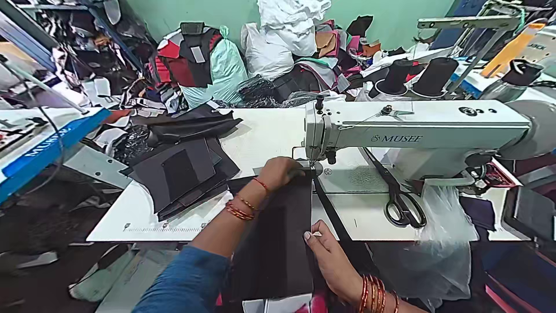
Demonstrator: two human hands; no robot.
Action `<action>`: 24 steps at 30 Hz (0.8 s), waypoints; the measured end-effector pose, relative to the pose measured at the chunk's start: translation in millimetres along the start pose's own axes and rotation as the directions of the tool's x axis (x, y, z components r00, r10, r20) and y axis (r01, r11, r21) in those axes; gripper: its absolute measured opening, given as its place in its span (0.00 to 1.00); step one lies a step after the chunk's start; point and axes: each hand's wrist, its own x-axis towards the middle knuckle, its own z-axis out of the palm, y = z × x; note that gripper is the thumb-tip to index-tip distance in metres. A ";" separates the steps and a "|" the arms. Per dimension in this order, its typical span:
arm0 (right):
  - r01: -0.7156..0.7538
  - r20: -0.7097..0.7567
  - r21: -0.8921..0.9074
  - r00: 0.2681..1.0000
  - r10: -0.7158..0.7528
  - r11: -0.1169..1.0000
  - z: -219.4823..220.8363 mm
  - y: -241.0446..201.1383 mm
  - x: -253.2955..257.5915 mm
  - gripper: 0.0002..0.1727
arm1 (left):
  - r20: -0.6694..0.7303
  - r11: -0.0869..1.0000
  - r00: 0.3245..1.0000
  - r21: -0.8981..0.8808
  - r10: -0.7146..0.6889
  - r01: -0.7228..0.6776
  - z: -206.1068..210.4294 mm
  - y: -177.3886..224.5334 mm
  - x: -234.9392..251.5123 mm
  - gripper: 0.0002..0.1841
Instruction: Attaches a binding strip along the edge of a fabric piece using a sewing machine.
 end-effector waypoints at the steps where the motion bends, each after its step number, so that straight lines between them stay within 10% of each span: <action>1: -0.066 -0.032 0.035 0.997 0.067 0.997 -4.3 4.2 1.4 0.02 | 0.125 0.989 0.985 -0.070 -0.119 0.128 14.3 -3.8 10.8 0.14; 9: -0.104 -0.075 0.085 0.991 0.110 0.991 -14.3 2.9 0.3 0.02 | 0.216 0.823 0.849 -0.218 -0.483 0.524 43.5 2.3 24.8 0.17; 24: -0.079 -0.053 0.014 0.995 0.080 0.997 -28.8 -17.4 1.6 0.02 | 0.247 0.692 0.738 -0.258 -0.628 0.674 37.6 16.6 38.2 0.31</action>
